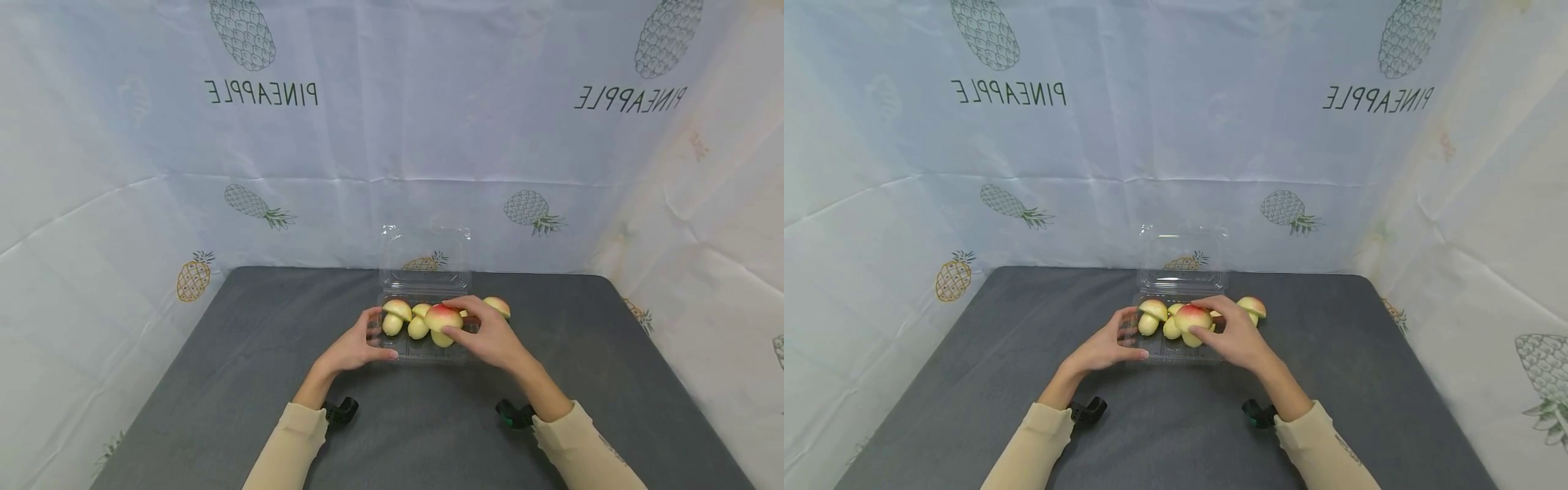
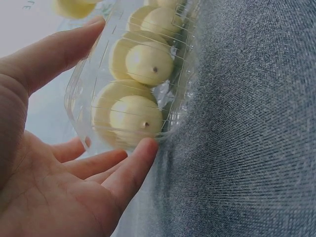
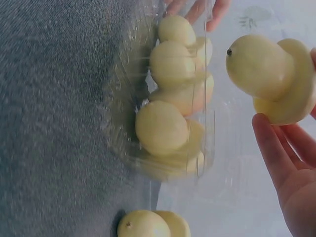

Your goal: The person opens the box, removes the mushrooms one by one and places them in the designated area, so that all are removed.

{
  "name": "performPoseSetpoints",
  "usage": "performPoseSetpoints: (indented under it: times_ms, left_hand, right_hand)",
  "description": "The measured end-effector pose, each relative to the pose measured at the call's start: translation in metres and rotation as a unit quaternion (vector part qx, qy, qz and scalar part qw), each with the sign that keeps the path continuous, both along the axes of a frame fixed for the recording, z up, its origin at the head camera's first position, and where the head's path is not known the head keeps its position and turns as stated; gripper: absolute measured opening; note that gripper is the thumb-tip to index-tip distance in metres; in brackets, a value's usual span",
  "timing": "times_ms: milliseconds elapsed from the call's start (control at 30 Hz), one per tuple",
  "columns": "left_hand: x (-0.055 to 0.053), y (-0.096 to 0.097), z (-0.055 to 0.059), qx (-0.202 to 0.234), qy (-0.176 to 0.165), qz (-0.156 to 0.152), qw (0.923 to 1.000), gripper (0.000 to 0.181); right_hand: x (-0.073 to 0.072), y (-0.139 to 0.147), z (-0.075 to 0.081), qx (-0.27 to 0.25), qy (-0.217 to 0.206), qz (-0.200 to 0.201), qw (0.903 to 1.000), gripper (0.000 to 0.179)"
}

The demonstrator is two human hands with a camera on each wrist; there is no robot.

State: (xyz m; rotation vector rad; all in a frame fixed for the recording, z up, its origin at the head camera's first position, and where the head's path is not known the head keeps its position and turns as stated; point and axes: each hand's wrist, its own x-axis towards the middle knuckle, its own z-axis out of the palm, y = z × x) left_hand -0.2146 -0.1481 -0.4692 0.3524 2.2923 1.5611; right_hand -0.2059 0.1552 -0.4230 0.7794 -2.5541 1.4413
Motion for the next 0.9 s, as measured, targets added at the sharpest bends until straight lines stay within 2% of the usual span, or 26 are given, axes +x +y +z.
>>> performPoseSetpoints:
  times_ms: [133,567,900]
  left_hand:
    - [0.000,0.000,0.000,0.000,-0.002,0.001,1.0000,0.103]
    - [-0.002,0.001,-0.003,-0.002,-0.006,-0.003,1.0000,0.100]
    - [-0.002,0.000,-0.003,-0.008,-0.004,0.003,1.0000,0.099]
  right_hand:
    - [0.003,0.005,0.004,0.007,0.015,-0.009,0.9998,0.043]
    - [0.008,0.028,0.006,0.007,0.026,-0.033,0.9991,0.043]
    - [0.010,0.043,0.004,0.000,0.060,-0.055,0.9967,0.041]
